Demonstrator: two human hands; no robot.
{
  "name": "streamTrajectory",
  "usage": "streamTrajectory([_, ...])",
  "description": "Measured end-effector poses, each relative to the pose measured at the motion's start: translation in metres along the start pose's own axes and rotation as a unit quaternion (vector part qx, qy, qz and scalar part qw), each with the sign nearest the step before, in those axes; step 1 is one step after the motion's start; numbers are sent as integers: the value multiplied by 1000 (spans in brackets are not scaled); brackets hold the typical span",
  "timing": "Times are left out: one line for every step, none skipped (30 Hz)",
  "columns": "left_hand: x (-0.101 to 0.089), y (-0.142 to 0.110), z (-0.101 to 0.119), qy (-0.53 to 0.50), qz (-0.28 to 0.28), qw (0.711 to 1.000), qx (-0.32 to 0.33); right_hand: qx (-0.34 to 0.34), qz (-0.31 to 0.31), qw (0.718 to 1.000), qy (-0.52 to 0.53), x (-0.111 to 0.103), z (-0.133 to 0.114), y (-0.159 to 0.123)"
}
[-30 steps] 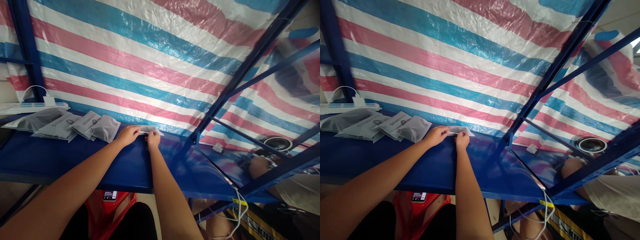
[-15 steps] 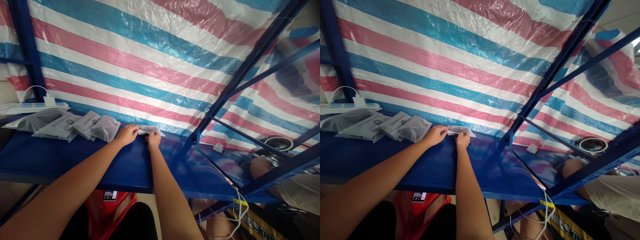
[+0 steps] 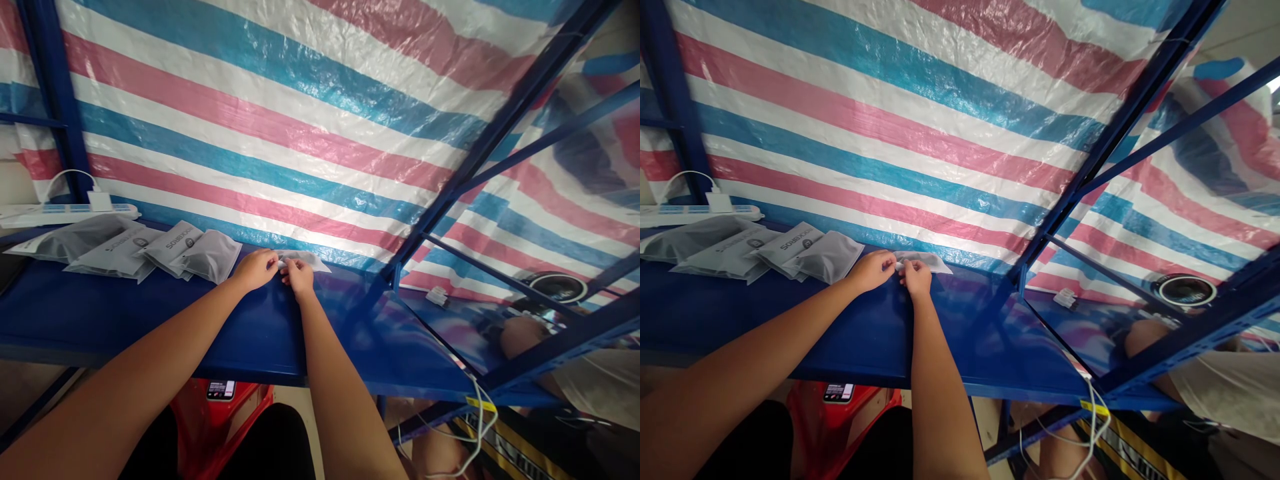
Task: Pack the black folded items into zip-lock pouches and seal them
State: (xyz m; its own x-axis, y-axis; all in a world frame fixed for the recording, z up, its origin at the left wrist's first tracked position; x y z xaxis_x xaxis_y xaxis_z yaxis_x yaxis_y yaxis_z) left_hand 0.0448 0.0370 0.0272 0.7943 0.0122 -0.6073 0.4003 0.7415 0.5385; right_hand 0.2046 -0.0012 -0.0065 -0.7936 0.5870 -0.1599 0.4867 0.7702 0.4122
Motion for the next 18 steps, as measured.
streamTrajectory([0, 0, 0, 0, -3, 1000, -1, -1, -21, 1000, 13, 3, -3, -2])
streamTrajectory([0, 0, 0, 1, -5, 1000, -2, -2, -40, 999, 25, 6, -5, -3])
streamTrajectory([0, 0, 0, 2, -7, 1000, -3, -3, -56, 998, 36, 9, -8, -5])
streamTrajectory([0, 0, 0, 2, -9, 1000, -5, -3, -67, 997, 45, 10, -10, -6])
streamTrajectory([0, 0, 0, 1, -11, 1000, -7, -1, -75, 996, 52, 11, -11, -7])
streamTrajectory([0, -1, 0, -2, -13, 1000, -9, 1, -80, 995, 58, 12, -13, -7])
streamTrajectory([0, -1, 0, -5, -15, 1000, -11, 4, -82, 995, 64, 12, -14, -8])
streamTrajectory([0, -1, 0, -10, -18, 1000, -13, 6, -82, 994, 69, 11, -15, -8])
streamTrajectory([0, -1, 1, -14, -20, 1000, -14, 7, -81, 994, 75, 11, -15, -8])
streamTrajectory([0, -1, 1, -17, -21, 1000, -14, 8, -80, 994, 80, 11, -15, -8])
streamTrajectory([0, -1, 1, -20, -22, 999, -13, 7, -78, 993, 86, 10, -16, -8])
streamTrajectory([0, -2, 1, -22, -23, 999, -13, 6, -77, 993, 91, 10, -16, -8])
streamTrajectory([0, -2, 1, -23, -25, 999, -14, 6, -76, 993, 94, 10, -16, -8])
streamTrajectory([1, -2, 1, -25, -26, 999, -15, 7, -76, 992, 96, 10, -16, -8])
streamTrajectory([1, -2, 1, -27, -28, 999, -17, 8, -76, 992, 96, 10, -16, -8])
streamTrajectory([1, -1, 1, -29, -31, 999, -19, 9, -76, 992, 96, 10, -15, -8])
streamTrajectory([2, -1, 0, -31, -33, 999, -21, 11, -76, 992, 97, 10, -15, -8])
streamTrajectory([2, -1, 0, -33, -36, 999, -23, 12, -77, 992, 98, 10, -15, -8])
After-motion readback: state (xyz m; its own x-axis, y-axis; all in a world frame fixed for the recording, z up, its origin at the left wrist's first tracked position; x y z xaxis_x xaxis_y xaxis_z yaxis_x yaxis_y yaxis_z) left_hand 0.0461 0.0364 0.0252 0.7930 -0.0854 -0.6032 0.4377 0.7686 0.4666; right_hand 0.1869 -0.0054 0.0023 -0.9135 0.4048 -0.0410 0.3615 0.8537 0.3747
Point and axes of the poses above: each hand's wrist, its own y-axis towards the middle knuckle, its own x-axis out of the palm, z = x × y, the point moved 4 cm from there along y, towards the middle knuckle, and after that the axes turned 15 degrees about -x, right-handed, at the moved point
